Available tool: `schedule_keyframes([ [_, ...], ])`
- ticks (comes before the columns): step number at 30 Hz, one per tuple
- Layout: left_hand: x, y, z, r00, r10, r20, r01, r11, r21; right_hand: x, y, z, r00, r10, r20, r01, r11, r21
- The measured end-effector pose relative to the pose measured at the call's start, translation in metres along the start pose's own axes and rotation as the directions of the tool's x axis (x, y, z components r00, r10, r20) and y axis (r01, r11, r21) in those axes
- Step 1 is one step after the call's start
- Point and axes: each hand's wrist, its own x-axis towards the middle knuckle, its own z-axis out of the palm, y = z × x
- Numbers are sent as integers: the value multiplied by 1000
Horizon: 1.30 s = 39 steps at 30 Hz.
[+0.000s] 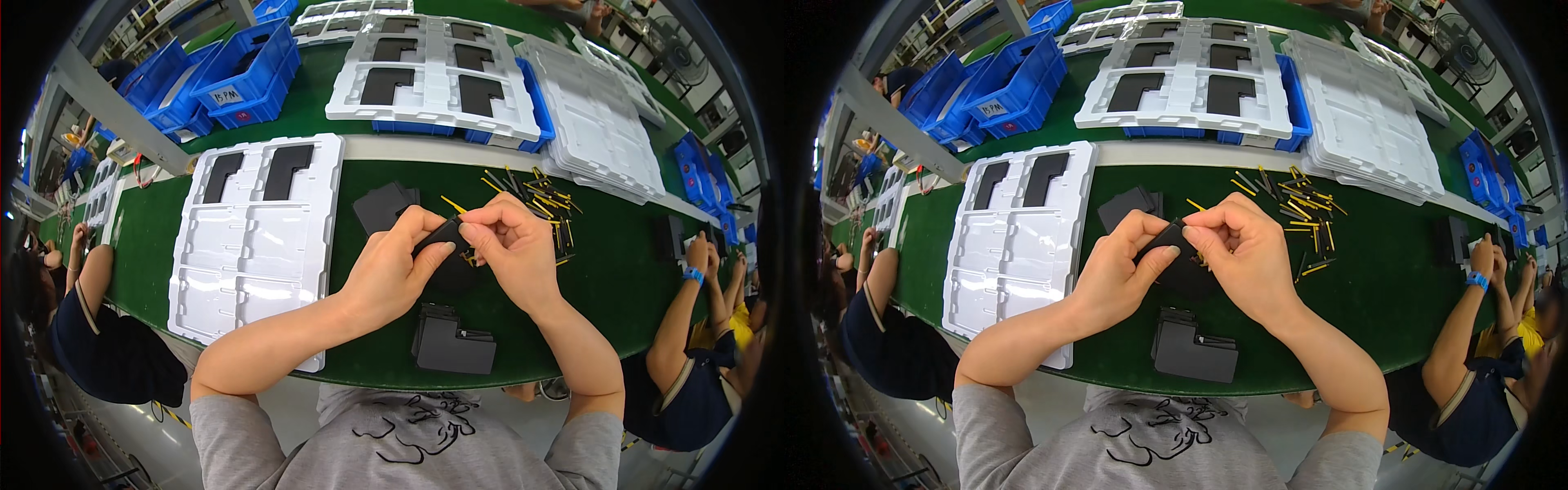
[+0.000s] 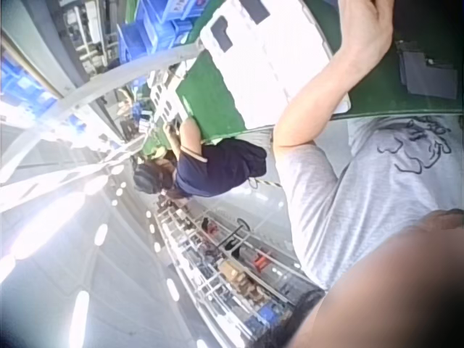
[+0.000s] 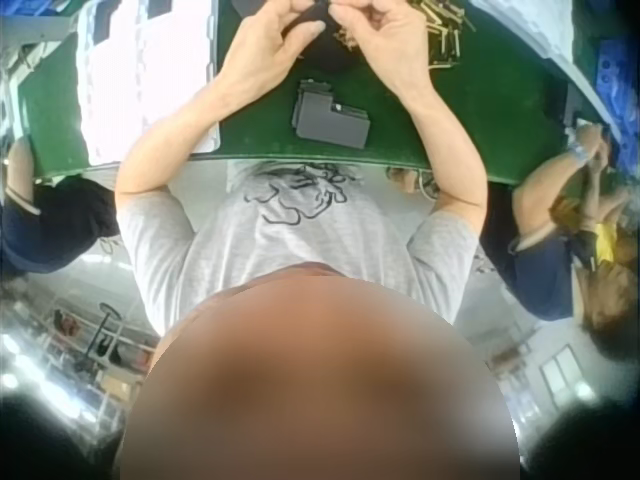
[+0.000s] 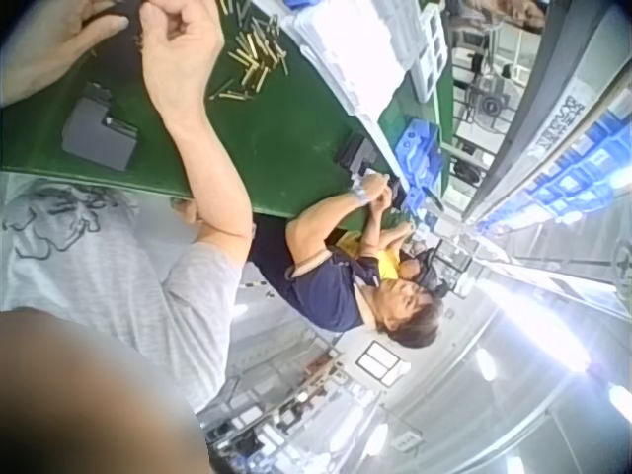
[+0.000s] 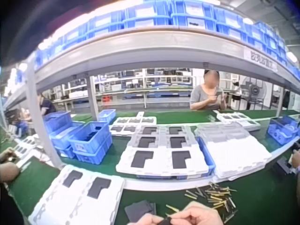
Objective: The person assembles small electronic components by hand at a factory workstation. They pick up dark rectangular modules and yellow connectors, insert the connectors into the modules, and place the finished units into white plastic trays.
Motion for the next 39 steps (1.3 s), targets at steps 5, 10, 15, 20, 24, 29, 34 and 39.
schedule_keyframes([
  [5, 0, -7, 2, 989, 130, -69, -130, 991, 6, 4, 5, -3, 990, 105, 97, -118, 983, 138],
  [10, 0, 0, -4, 999, -40, 33, 41, 998, -38, 4, 10, -4, 989, 68, 128, -94, 974, 208],
  [15, 7, 6, -15, 977, -166, 131, 201, 920, -336, 11, 15, -11, 966, 127, 226, -203, 911, 358],
  [20, 10, 1, -20, 978, -179, 111, 208, 902, -379, 12, 10, -16, 960, 99, 261, -170, 949, 266],
  [24, 13, 1, -20, 970, -233, 75, 244, 908, -341, 3, 8, -2, 932, -349, 99, 362, 874, -324],
  [29, 9, 4, -16, 990, -91, 111, 116, 962, -247, 7, 10, -11, 988, -43, 146, 56, 994, -91],
  [34, 10, 6, -19, 980, -100, 172, 97, 995, 26, 7, 16, -7, 975, 117, 186, -148, 975, 163],
  [39, 8, 3, -18, 992, -59, 112, 88, 957, -277, 17, 9, -16, 960, 109, 259, -138, 986, 98],
])
